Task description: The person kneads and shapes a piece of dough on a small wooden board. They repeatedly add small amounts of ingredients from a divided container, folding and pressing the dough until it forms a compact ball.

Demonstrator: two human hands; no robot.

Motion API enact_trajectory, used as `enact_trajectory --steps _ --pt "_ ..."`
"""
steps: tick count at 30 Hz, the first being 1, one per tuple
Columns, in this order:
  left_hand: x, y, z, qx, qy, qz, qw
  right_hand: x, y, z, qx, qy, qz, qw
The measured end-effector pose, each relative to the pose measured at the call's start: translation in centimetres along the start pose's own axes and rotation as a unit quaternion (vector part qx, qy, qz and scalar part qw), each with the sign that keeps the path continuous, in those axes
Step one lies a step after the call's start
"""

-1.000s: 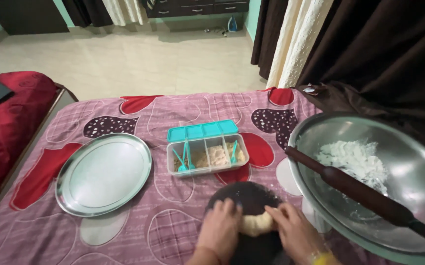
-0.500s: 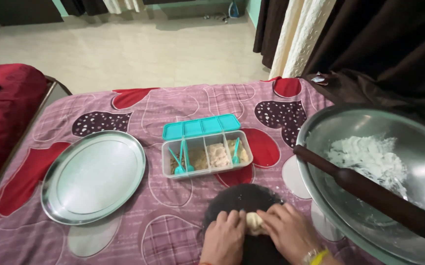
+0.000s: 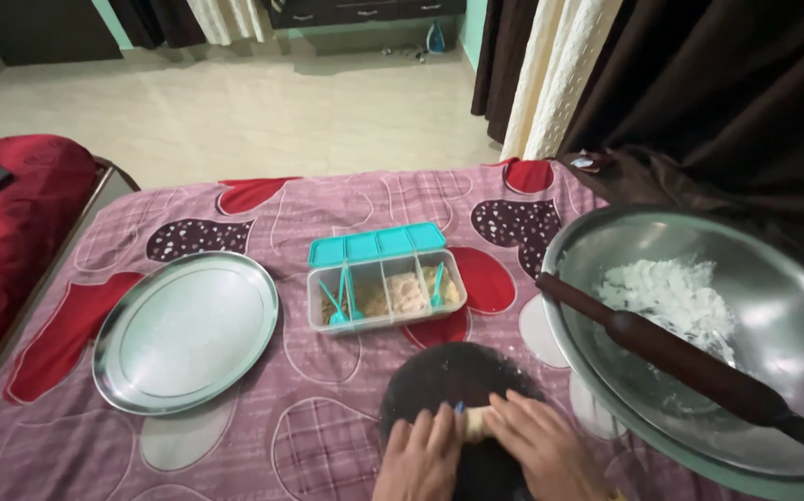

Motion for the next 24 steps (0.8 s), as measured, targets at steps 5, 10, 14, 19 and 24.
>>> enact_trajectory --steps 5,10,14,19,24 --pt "-3.8 -1.6 5.6 -0.259 0.177 -0.056 0.948 -0.1 -4.4 4.0 -0.072 -0.028 -0.103 0.992" --pt "-2.4 0.5 3.5 -0.207 0.129 -0.073 0.967 0.5 -0.3 1.0 -0.033 -0.011 -0.053 0.998" --pt "0.5 3.3 0.7 0.045 -0.028 -0.071 0.996 -0.3 3.0 0.1 -0.006 0.026 -0.021 0.999" --pt "2.9 5.8 -1.4 0.122 -0.096 -0.001 0.988 -1.1 6.0 -0.1 0.105 0.066 0.076 0.989" --pt "2.9 6.4 -2.0 0.144 -0.097 -0.046 0.984 -1.1 7.0 1.2 0.094 0.071 0.132 0.984"
Point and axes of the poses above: each hand's wrist, its own y-axis towards the middle knuckle, its own z-axis out of the palm, x = y × z, the point moved 1 cm from there along y, towards the middle knuckle, and after that the axes turned 13 degrees about x, right-handed, at the moved point
